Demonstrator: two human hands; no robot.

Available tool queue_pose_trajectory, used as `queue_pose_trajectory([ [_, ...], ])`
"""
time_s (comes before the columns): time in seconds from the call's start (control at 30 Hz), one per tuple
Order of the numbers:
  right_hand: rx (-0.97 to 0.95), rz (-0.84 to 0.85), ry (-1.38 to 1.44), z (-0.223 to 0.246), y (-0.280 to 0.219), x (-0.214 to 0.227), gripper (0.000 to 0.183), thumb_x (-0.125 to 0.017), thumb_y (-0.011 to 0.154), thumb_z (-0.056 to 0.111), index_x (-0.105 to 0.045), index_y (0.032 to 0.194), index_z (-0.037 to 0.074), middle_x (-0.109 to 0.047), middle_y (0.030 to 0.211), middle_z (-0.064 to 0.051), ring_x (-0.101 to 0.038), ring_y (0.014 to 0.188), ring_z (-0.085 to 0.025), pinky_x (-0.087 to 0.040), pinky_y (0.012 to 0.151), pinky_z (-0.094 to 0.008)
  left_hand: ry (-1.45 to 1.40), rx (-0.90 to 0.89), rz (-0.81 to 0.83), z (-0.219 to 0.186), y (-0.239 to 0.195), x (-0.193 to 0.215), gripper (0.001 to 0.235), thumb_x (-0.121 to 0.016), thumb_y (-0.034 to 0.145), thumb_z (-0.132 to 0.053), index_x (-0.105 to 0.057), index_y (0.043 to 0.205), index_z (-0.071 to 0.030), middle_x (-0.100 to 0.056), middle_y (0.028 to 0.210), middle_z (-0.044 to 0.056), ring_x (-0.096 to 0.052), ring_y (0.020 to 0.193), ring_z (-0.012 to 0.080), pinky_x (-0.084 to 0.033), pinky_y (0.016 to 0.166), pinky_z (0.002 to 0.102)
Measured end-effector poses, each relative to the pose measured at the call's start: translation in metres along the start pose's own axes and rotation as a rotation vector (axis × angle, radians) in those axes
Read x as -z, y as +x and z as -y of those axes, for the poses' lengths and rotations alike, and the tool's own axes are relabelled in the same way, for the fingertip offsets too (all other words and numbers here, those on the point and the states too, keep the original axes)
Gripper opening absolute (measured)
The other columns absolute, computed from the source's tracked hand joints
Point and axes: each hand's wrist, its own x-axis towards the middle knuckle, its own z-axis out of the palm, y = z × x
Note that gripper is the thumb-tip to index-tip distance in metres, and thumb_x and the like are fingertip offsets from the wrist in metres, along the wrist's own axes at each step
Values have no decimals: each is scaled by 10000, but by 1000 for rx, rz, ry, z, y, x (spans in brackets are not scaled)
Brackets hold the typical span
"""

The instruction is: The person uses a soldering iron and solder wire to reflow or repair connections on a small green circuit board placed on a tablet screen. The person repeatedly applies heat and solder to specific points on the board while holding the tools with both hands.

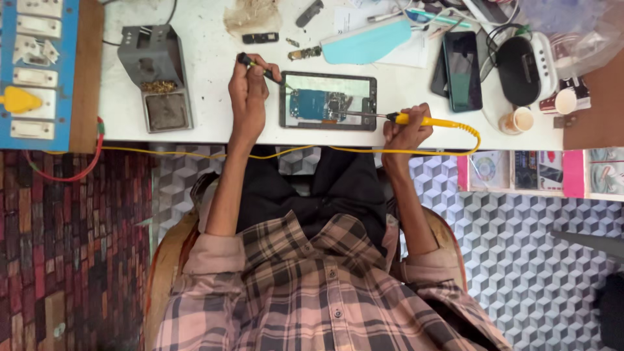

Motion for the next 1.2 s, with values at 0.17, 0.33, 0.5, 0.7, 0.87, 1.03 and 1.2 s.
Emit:
queue_pose_trajectory([
  [0.17, -8, 26, -61, 4, -10, -5, 254, -504, 1076, 153, -416, 851, 71, -391, 665, -13, -294, 481, -95, -310, 417, -274, 18, -15, 11, 1, -5, 5, 399, -482, 1147, -452, -527, 1165, -56, -692, 924, 65, -283, 535, 33, -259, 495, 224],
  [0.33, 27, 9, -97, 9, -11, -14, 248, -512, 1068, 154, -408, 852, 87, -417, 701, -16, -300, 475, -95, -314, 414, -270, 38, -36, 7, -2, -2, 5, 398, -482, 1149, -457, -531, 1169, -63, -692, 930, 60, -300, 545, 33, -265, 498, 218],
  [0.5, 31, -9, -153, 6, -15, -11, 265, -510, 1085, 187, -445, 855, 75, -358, 644, 6, -323, 471, -86, -312, 410, -256, 60, -43, 14, 2, -5, 5, 409, -473, 1140, -473, -534, 1163, -70, -701, 927, 50, -310, 534, 26, -271, 488, 209],
  [0.7, 28, -7, -46, 4, -9, -6, 273, -501, 1094, 182, -459, 851, 64, -343, 642, 6, -315, 485, -86, -310, 412, -261, 55, -57, 26, 3, -4, 7, 417, -474, 1138, -483, -538, 1154, -71, -696, 912, 42, -299, 527, 21, -256, 475, 205],
  [0.87, 44, -8, -35, 3, -10, -3, 253, -507, 1086, 168, -457, 856, 75, -342, 647, 2, -305, 480, -87, -301, 405, -265, 77, -77, 26, 4, -4, 6, 421, -464, 1135, -485, -539, 1153, -71, -697, 907, 34, -298, 521, 17, -250, 463, 201],
  [1.03, 97, 22, -80, 1, -12, -6, 262, -508, 1094, 169, -449, 854, 81, -350, 691, 6, -273, 478, -70, -286, 416, -265, 71, -96, 46, 4, -3, 9, 425, -451, 1144, -487, -539, 1145, -71, -710, 922, 40, -296, 514, 17, -247, 460, 203],
  [1.2, 110, 31, -111, 5, -18, -4, 273, -505, 1114, 165, -408, 870, 91, -347, 676, 11, -276, 511, -76, -293, 445, -263, 95, -95, 40, 7, -7, 8, 432, -445, 1146, -492, -546, 1160, -72, -718, 935, 39, -302, 527, 20, -250, 475, 209],
])
